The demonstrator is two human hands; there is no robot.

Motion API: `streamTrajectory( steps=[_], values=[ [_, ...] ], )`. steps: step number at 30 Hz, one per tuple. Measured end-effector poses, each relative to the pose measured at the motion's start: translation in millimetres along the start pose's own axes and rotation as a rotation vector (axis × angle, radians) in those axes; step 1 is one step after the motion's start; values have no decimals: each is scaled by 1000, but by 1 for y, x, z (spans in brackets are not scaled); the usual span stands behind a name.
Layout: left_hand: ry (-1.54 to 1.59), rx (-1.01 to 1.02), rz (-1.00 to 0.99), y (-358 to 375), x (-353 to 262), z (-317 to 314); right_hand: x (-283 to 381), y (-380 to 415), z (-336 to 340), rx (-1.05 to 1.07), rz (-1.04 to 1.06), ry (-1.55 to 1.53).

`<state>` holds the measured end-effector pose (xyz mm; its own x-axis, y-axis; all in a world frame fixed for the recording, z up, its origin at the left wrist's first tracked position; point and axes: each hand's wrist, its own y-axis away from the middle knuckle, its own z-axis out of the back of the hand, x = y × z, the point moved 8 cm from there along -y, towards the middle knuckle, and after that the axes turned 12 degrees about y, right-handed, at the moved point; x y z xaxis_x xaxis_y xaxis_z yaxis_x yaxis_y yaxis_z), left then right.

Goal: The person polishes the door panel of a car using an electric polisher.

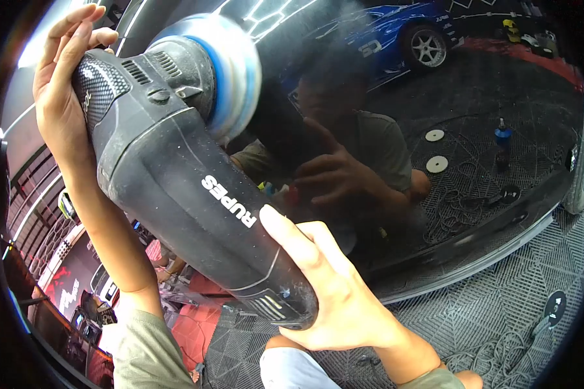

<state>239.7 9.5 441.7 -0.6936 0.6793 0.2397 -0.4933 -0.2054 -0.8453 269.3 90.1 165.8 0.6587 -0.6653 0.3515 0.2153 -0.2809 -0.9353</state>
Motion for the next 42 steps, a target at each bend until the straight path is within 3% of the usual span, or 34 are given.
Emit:
streamTrajectory(
  steps=[2, 4, 6, 8, 10, 11, 14, 15, 16, 18, 19, 20, 22, 30, 32, 34, 35, 37, 39, 41, 42],
  values=[
    [161, -261, 0, 10, -19, -22, -2, 0, 1, 6, -55, -8],
    [255, -237, 50, 8, -20, -24, -6, 1, 5, -31, -40, -29],
    [116, -138, 31, 2, -14, -22, -1, -1, 12, -28, -53, -24],
    [45, -254, -74, 3, -11, -17, 0, -1, 16, -16, -68, -20],
    [176, -134, -3, 4, -20, -36, 1, 0, 26, -59, -47, 38],
    [12, -93, -36, 0, -29, -39, 3, 1, 31, -85, -18, 60],
    [-55, -166, -90, -11, -20, -38, 8, 0, 45, -88, 26, 116],
    [112, -40, -26, -9, -25, -49, 7, 0, 50, -79, 57, 68],
    [89, -134, -122, -17, -19, -50, 6, 3, 48, 45, 64, 59],
    [41, -129, -146, -13, -31, -61, 1, 5, 56, -10, 28, 7],
    [-203, -205, -184, -15, -36, -67, 1, 4, 60, -52, 55, 38],
    [-276, -96, -57, -12, -37, -74, 1, 4, 64, -93, 82, 68],
    [-66, 10, -135, -22, -34, -74, -6, 12, 75, -157, 16, 101],
    [-139, 66, -271, -19, -40, -83, 0, 20, 84, -169, -28, 262],
    [-148, 82, -269, -23, -37, -82, -7, 28, 91, -268, -179, 171],
    [-578, 181, -675, -24, -41, -99, -14, 40, 101, -287, -231, 162],
    [-195, 164, -301, -9, -55, -91, -18, 45, 104, -254, -231, 176],
    [-91, 169, -318, -9, -52, -97, -19, 52, 110, -190, -261, 248],
    [13, 183, -339, -4, -52, -109, -24, 63, 117, -254, -267, 279],
    [-195, -52, -509, 8, -64, -115, -25, 72, 125, -345, -291, 288],
    [-195, -49, -513, 6, -78, -114, -24, 77, 126, -349, -288, 285]
  ],
)
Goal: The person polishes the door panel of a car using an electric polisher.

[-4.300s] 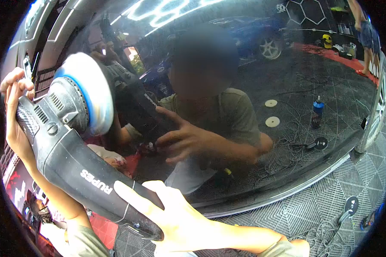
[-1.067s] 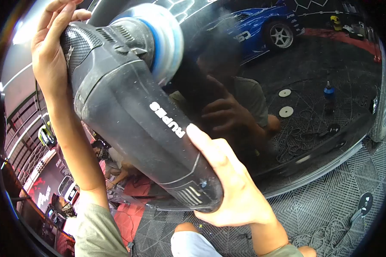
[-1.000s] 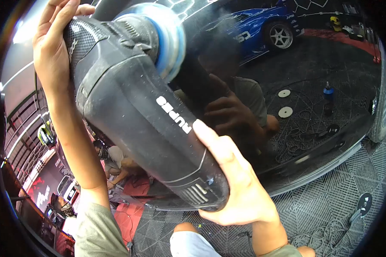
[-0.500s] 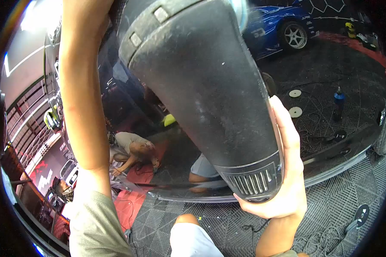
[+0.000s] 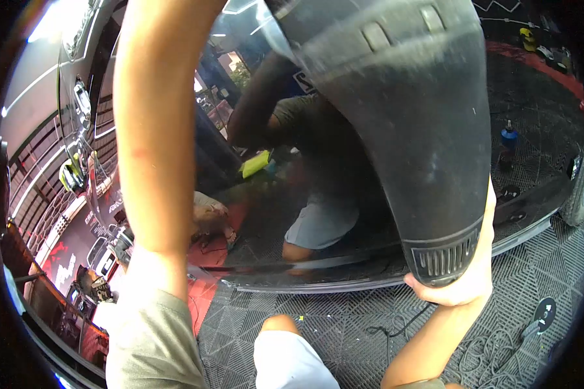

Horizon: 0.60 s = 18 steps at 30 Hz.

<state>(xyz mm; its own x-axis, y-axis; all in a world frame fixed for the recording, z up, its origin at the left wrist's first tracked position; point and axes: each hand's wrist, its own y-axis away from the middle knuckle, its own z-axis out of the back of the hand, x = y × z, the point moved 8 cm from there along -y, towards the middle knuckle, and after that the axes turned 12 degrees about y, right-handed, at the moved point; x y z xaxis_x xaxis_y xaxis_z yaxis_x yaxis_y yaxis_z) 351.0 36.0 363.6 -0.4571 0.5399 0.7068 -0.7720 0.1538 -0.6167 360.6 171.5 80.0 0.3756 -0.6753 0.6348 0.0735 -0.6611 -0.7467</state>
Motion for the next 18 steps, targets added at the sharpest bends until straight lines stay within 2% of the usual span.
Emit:
streamTrajectory(
  steps=[2, 3, 7, 9, 10, 12, 16, 17, 18],
  values=[
    [439, 33, 769, -6, 30, -5, -12, 10, 5, -37, -84, -71],
    [433, 41, 759, -8, 34, -3, -21, 17, 8, -64, -42, -84],
    [383, -21, 526, 8, 48, -8, -17, 23, -4, -83, -163, -178],
    [337, -51, 417, 17, 54, -9, -30, 32, -10, -50, -192, -85],
    [305, -158, 327, 14, 50, -1, -35, 35, -13, -41, -179, -96],
    [368, -156, 379, 20, 47, 3, -35, 40, -23, 49, -105, -19],
    [398, -116, 423, 30, 45, 15, -33, 47, -34, 61, -130, 13],
    [387, -124, 418, 34, 46, 19, -30, 48, -34, 120, -58, 216],
    [377, -131, 411, 35, 46, 26, -30, 49, -37, 109, -58, 234]
  ],
)
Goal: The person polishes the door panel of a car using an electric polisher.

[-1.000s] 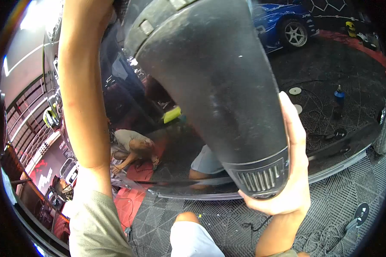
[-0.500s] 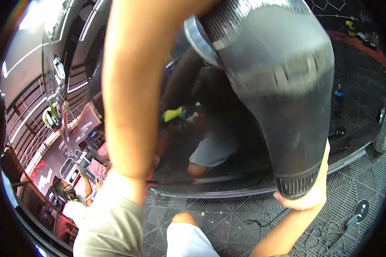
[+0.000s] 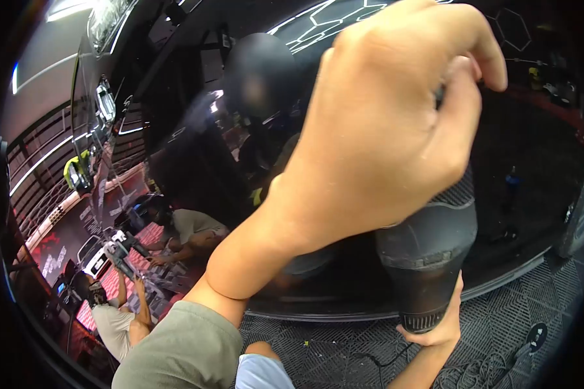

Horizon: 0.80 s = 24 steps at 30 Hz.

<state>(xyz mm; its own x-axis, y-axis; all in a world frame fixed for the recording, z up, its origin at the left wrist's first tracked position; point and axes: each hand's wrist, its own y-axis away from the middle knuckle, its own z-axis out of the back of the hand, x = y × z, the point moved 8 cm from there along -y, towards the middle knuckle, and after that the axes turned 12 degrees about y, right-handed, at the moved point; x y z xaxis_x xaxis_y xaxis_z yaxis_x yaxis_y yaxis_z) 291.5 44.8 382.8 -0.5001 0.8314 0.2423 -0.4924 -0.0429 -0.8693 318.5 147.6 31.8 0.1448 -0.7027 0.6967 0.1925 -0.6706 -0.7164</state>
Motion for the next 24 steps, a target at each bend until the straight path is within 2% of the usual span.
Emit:
streamTrajectory(
  steps=[2, 6, 7, 8, 10, 11, 12, 14, 15, 18, 24],
  values=[
    [12, -22, -26, 4, 0, 11, -2, 2, -12, 24, -53, -144],
    [-45, 11, -58, 9, -5, 35, 43, -13, -34, 172, 137, -307],
    [-35, 27, -72, 9, -6, 41, 48, -13, -39, 155, 147, -165],
    [-24, 44, -80, 11, -7, 47, 50, -11, -47, 230, 159, -260],
    [53, 87, 136, 20, 4, 55, 62, -9, -62, 288, 147, -394],
    [-17, 184, 127, 24, -1, 60, 68, -10, -62, 202, 149, -332],
    [61, 98, 157, 31, 7, 75, 70, -11, -71, 180, 203, -320],
    [8, 113, 179, 39, 4, 91, 72, -9, -88, 279, 113, -365],
    [30, 92, 171, 44, 3, 98, 77, -11, -95, 284, 157, -416],
    [-16, 74, 215, 55, -1, 111, 99, -17, -96, 283, 275, -309],
    [-72, 115, 275, 65, 0, 133, 105, -15, -112, 348, 247, -354]
  ],
)
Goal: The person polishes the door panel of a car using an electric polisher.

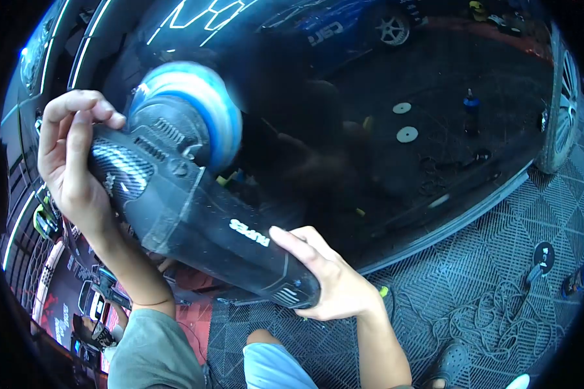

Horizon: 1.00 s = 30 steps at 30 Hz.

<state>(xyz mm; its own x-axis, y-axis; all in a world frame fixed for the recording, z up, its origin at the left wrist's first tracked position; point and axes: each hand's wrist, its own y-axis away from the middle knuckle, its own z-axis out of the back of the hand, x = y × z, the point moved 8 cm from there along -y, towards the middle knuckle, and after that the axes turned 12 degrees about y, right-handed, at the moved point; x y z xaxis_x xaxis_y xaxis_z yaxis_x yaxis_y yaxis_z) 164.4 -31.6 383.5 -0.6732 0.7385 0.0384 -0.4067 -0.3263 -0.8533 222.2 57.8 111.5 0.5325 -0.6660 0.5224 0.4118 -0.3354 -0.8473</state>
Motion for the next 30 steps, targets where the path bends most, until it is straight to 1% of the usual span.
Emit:
streamTrajectory(
  steps=[2, 5, 6, 7, 10, 12, 14, 18, 22, 26, 28, 30],
  values=[
    [-18, 21, -16, 4, -2, -1, 0, -1, -5, 17, 14, -27],
    [-5, -34, -11, 9, -2, 5, -2, -1, -12, 2, 44, -30],
    [-20, -15, -20, 10, -4, 5, -3, 0, -14, -3, 61, -44],
    [-21, -11, -22, 11, -3, 7, -5, 0, -16, 25, 36, -61],
    [-23, -18, -36, 17, -1, 16, -5, 0, -22, 10, 30, -51],
    [-20, 20, -53, 18, -2, 15, -6, 0, -24, 23, 20, -72],
    [-2, 48, -28, 20, 0, 21, -5, -1, -27, 18, 35, -70],
    [-56, 7, 4, 23, 4, 34, -7, -2, -35, 62, -12, -136],
    [-79, 31, 15, 24, 4, 42, -8, -6, -41, 64, 20, -86],
    [-59, 50, 2, 28, 1, 47, -8, -8, -50, 70, 19, -91],
    [-72, 32, 3, 30, -1, 51, -7, -11, -53, 58, 56, -104],
    [-94, 69, -10, 32, 0, 52, -8, -13, -59, 70, 41, -121]
  ],
)
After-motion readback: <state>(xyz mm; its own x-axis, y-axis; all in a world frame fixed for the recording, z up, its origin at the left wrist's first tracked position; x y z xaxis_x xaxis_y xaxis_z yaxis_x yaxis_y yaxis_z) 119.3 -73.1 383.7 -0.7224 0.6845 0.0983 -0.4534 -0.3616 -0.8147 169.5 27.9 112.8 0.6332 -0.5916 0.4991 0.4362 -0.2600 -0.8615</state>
